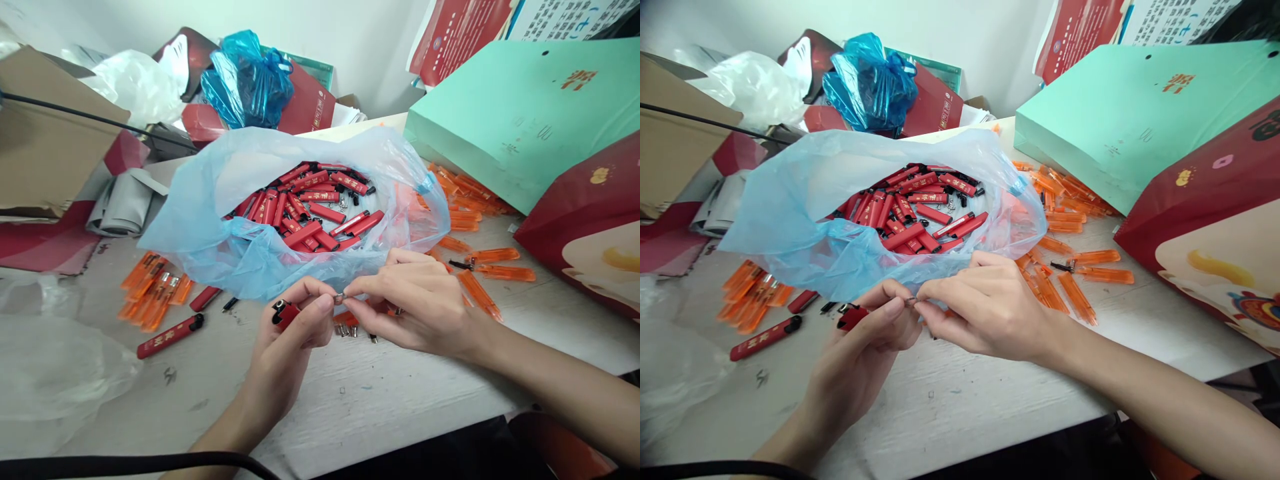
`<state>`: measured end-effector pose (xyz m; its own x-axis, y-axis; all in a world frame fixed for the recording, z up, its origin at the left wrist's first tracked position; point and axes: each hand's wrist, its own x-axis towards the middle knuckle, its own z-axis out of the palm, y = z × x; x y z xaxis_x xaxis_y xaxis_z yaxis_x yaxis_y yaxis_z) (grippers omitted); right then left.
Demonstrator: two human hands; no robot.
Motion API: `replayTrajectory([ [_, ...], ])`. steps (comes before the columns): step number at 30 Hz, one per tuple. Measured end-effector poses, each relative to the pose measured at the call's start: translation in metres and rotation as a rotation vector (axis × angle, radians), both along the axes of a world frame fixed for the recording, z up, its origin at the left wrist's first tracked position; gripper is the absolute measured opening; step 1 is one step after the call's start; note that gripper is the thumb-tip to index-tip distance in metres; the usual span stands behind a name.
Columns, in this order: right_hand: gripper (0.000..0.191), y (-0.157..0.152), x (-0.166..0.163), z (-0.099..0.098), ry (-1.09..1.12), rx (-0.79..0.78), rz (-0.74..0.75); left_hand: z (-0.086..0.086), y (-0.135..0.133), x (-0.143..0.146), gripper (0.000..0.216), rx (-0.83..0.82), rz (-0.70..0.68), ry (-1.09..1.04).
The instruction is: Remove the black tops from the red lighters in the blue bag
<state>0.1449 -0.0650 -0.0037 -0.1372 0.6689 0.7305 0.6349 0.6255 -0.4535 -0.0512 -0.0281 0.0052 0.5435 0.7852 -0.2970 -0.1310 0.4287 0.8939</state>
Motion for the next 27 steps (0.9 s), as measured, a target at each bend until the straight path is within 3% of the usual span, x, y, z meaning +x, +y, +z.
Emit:
replayTrajectory([
  [27, 0.007, -0.0012, 0.0008, -0.0013, -0.003, -0.020, 0.011, 0.0027, 0.0011, 0.0020, 0.024, 0.010, -0.001, 0.010],
])
